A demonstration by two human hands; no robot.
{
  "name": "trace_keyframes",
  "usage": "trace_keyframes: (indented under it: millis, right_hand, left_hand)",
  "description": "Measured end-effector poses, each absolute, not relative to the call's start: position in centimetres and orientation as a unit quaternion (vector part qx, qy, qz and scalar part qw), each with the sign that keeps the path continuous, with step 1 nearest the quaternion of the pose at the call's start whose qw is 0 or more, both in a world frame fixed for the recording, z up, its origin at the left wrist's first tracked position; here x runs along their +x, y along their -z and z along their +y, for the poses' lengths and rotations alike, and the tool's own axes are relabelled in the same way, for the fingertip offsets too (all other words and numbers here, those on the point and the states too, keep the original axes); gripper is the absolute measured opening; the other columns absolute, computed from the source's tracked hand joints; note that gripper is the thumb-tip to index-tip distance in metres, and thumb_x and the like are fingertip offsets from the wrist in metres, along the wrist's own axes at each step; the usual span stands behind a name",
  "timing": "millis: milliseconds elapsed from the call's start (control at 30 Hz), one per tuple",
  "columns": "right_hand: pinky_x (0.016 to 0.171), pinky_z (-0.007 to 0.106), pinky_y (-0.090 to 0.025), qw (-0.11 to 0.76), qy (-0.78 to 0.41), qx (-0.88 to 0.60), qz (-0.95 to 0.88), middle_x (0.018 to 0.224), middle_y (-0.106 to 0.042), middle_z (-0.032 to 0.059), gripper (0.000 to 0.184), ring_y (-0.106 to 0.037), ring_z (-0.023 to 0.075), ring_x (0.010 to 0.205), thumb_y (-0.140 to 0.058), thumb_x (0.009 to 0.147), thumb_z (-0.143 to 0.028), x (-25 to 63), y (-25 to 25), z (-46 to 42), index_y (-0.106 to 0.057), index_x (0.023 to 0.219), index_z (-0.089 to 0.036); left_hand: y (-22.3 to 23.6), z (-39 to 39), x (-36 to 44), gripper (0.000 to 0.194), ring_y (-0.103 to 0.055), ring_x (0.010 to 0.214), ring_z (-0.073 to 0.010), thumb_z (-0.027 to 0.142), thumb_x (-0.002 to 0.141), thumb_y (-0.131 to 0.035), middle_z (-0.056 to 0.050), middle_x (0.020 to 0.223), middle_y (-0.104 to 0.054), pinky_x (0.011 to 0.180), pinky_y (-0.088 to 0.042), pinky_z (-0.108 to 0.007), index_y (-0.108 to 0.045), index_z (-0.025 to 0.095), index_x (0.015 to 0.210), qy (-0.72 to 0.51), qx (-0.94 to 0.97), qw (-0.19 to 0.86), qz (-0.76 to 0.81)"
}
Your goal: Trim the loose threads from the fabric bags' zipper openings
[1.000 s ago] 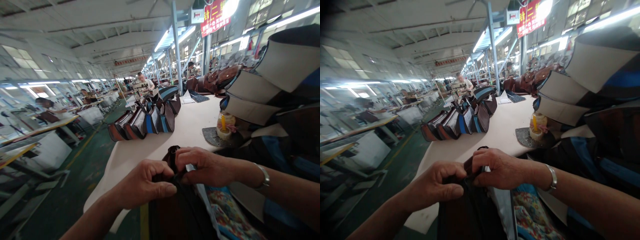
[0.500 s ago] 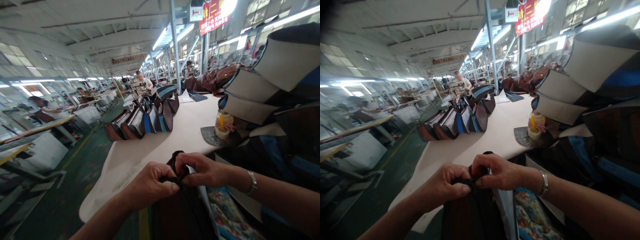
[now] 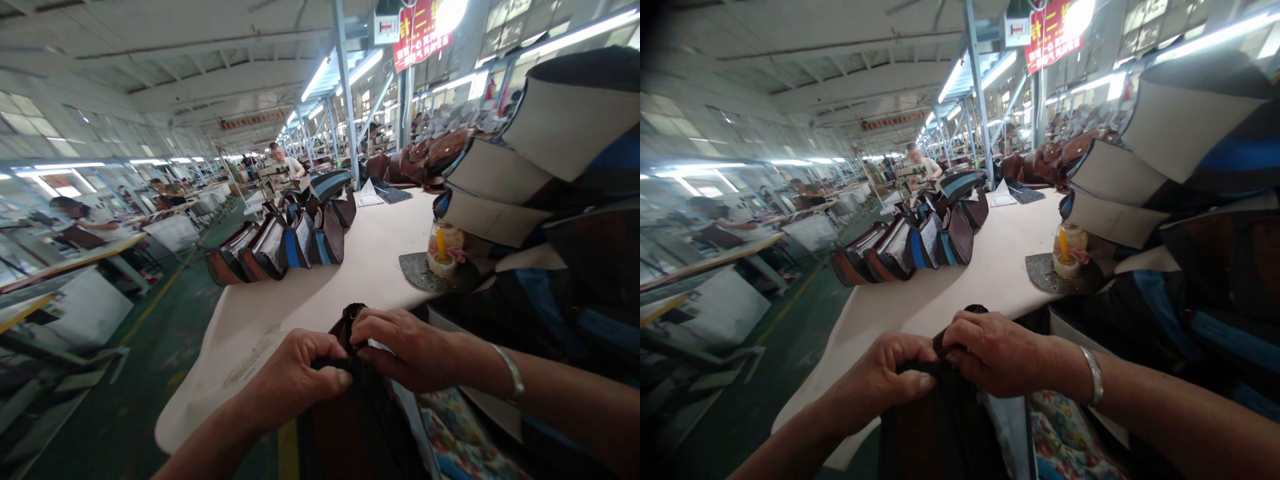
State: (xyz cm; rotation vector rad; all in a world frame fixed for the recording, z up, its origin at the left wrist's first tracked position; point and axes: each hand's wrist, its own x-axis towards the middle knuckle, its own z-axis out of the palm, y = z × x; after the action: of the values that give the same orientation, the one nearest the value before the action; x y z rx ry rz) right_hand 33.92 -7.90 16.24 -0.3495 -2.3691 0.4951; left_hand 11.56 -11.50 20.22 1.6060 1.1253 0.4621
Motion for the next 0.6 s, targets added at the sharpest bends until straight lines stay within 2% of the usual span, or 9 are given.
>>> trace_keyframes:
  millis: [267,433,600]
  right_hand:
    - [0.071,0.030,-0.048,0.360,-0.030,-0.137,-0.922,0.099,-0.066,0.0112,0.018,-0.060,0.0200,0.082,-0.045,0.092,-0.008,34.0,-15.9,-9.5,-0.055,0.106,-0.012]
    - [0.065,0.030,-0.046,0.308,-0.054,-0.175,-0.934,0.093,-0.064,0.0088,0.019,-0.059,0.0200,0.078,-0.045,0.087,-0.007,33.3,-16.2,-10.0,-0.057,0.101,-0.011]
    - [0.056,0.030,-0.036,0.219,-0.032,-0.209,-0.953,0.085,-0.062,0.0079,0.013,-0.055,0.0194,0.069,-0.051,0.082,-0.007,33.0,-16.8,-8.6,-0.058,0.092,-0.012]
  left_hand:
    - [-20.8,-12.1,12.0,0.016,-0.041,0.065,-0.0106,0.027,0.074,-0.063,0.003,0.069,-0.051,0.060,-0.031,-0.024,-0.065,0.012,0.079,-0.184,0.685,0.523,0.473]
    - [-20.3,-11.8,11.8,0.013,-0.039,0.065,-0.0106,0.026,0.076,-0.061,0.003,0.070,-0.049,0.058,-0.029,-0.024,-0.062,0.013,0.078,-0.179,0.699,0.506,0.472]
    - [-20.6,-12.2,12.1,0.012,-0.037,0.066,-0.0107,0.025,0.077,-0.057,0.003,0.070,-0.046,0.059,-0.028,-0.025,-0.060,0.013,0.077,-0.163,0.706,0.505,0.469]
